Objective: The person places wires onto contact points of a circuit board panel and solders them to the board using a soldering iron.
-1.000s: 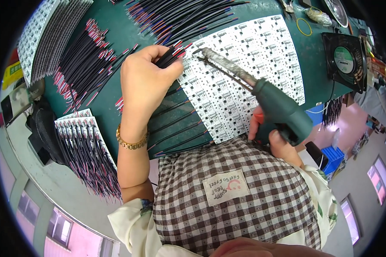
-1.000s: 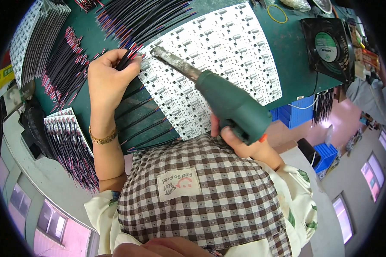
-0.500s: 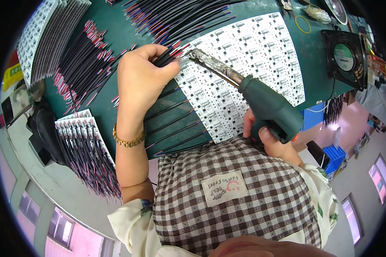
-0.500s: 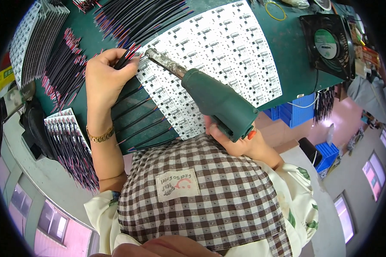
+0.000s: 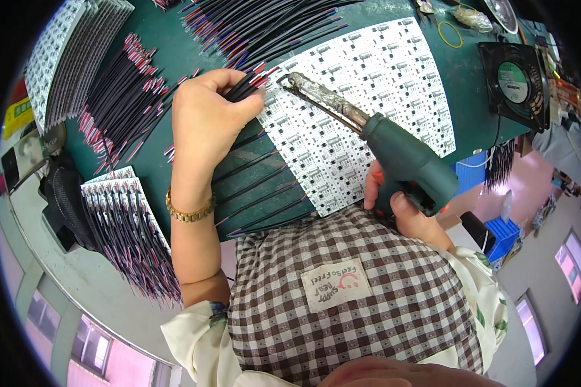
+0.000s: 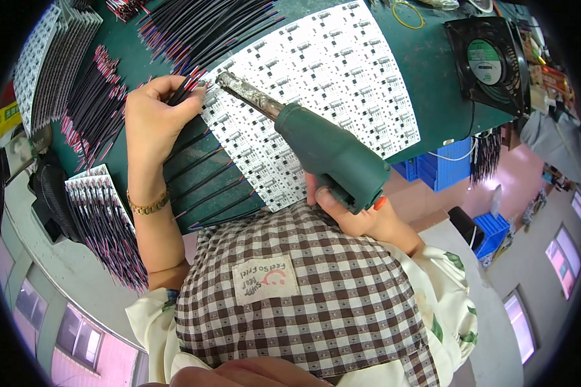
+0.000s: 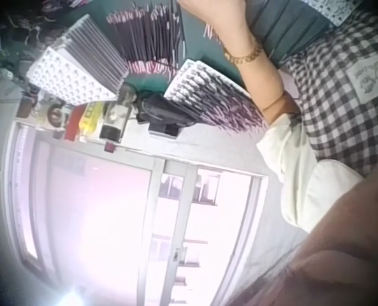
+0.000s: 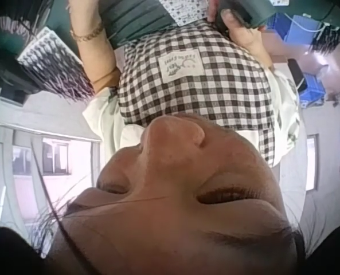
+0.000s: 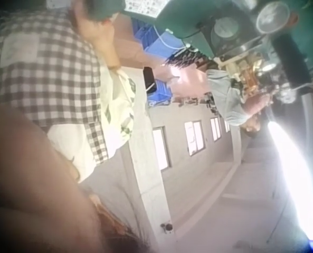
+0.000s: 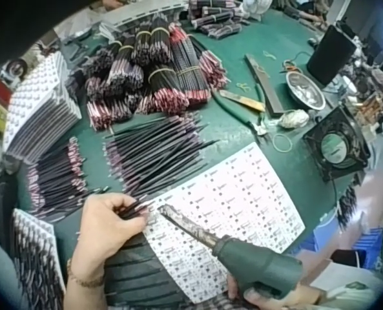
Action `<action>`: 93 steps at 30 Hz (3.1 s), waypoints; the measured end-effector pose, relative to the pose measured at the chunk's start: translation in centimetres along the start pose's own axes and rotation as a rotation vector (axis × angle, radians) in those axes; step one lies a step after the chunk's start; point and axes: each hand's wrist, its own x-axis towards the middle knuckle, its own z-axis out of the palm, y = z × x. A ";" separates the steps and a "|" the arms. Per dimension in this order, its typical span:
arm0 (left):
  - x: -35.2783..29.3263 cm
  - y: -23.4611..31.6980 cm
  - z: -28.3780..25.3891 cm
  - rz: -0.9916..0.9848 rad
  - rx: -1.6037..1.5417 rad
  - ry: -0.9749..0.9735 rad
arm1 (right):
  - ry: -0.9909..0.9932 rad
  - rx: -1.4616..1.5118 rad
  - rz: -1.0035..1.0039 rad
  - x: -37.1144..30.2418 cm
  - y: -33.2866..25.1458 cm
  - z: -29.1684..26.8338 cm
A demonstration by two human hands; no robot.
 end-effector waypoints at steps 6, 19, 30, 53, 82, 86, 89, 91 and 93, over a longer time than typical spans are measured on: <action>0.3 -0.2 -0.5 0.009 -0.060 -0.043 | 0.073 -0.073 0.119 0.2 -0.5 0.5; 0.4 0.2 -1.4 -0.018 -0.152 -0.185 | -0.031 -0.065 0.012 -0.1 0.2 -0.2; 0.3 0.3 -1.0 0.009 -0.070 -0.125 | 0.063 0.142 -0.008 -0.7 0.8 0.3; -4.7 2.4 -3.8 0.209 -0.227 0.288 | 0.149 0.312 0.022 -1.8 1.8 -0.6; -4.3 -1.0 2.1 0.451 0.085 0.195 | -0.014 0.095 -0.145 -2.4 4.0 -0.2; -4.6 0.1 2.1 0.282 0.034 0.217 | -0.031 0.148 -0.139 -2.5 4.6 -0.4; -4.2 0.3 2.2 0.154 -0.073 0.181 | -0.048 0.164 -0.173 -2.3 4.3 -0.3; -4.0 0.6 2.3 0.000 -0.069 0.099 | 0.014 0.171 -0.035 -2.5 3.2 0.3; -3.7 0.2 2.7 0.004 -0.011 0.153 | 0.073 0.176 0.103 -2.5 2.6 0.4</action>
